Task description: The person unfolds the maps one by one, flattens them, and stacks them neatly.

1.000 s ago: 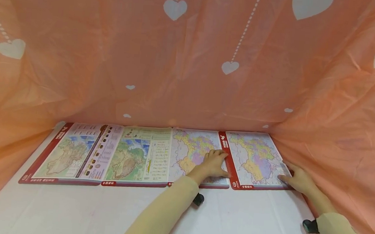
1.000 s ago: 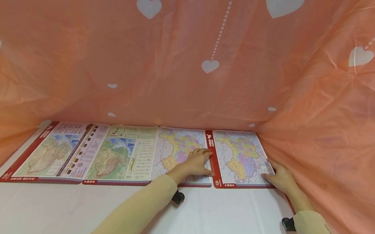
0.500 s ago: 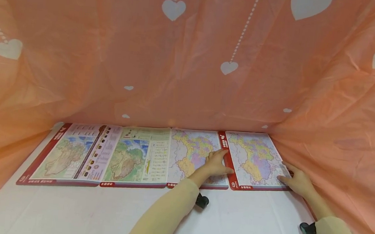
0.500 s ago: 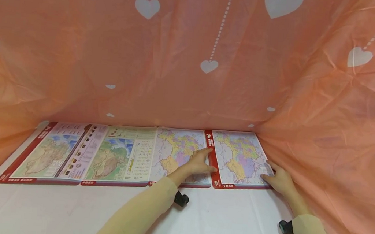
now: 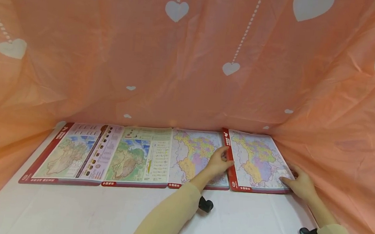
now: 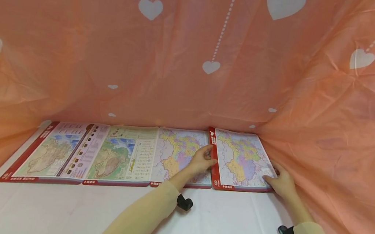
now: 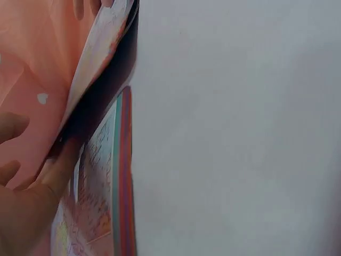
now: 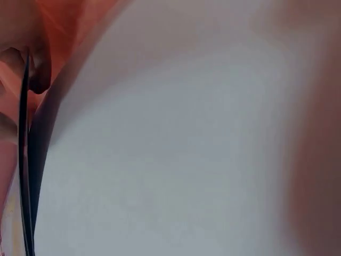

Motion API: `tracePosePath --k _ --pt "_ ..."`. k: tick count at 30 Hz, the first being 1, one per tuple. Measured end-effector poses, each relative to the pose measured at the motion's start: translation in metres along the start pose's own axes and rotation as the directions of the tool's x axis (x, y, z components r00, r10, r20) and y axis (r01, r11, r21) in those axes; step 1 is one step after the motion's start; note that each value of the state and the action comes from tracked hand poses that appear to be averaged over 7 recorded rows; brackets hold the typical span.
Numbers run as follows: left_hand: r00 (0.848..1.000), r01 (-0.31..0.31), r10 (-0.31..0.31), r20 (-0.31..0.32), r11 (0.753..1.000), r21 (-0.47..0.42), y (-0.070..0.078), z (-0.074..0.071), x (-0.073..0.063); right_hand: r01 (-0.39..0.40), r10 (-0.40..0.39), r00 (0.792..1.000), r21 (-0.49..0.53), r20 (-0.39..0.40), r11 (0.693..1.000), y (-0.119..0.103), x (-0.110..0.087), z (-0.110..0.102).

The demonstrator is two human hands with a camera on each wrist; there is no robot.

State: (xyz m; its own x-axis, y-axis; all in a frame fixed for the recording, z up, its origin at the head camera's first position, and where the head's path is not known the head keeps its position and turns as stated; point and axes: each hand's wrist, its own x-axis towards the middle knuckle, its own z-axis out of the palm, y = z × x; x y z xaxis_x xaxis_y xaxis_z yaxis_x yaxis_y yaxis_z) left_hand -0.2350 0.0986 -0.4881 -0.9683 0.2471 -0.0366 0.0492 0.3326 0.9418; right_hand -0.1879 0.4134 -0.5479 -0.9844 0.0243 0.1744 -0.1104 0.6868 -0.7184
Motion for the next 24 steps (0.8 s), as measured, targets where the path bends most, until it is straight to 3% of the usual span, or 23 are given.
tracePosePath --k 5,10,14,18,24 --pt "0.998 -0.022 0.014 -0.068 0.993 -0.112 -0.001 0.007 -0.002 -0.022 0.023 0.999 0.037 -0.043 0.999 -0.002 -0.007 -0.002" --pt "0.991 -0.062 0.025 -0.13 0.954 -0.292 0.001 0.014 -0.008 -0.021 0.029 0.997 0.11 -0.07 0.994 -0.006 -0.015 -0.004" --pt "0.99 -0.052 0.0 -0.138 0.925 -0.376 0.006 0.015 -0.015 -0.019 0.034 0.995 0.163 -0.09 0.986 -0.012 -0.021 -0.005" --pt "0.993 -0.056 0.009 -0.114 0.907 -0.418 0.011 0.012 -0.023 -0.027 0.051 0.992 0.199 -0.116 0.98 -0.02 -0.027 -0.007" --pt "0.994 -0.086 0.048 -0.102 0.907 -0.412 0.019 -0.004 -0.036 -0.04 0.075 0.989 0.261 -0.125 0.965 -0.034 -0.033 -0.009"
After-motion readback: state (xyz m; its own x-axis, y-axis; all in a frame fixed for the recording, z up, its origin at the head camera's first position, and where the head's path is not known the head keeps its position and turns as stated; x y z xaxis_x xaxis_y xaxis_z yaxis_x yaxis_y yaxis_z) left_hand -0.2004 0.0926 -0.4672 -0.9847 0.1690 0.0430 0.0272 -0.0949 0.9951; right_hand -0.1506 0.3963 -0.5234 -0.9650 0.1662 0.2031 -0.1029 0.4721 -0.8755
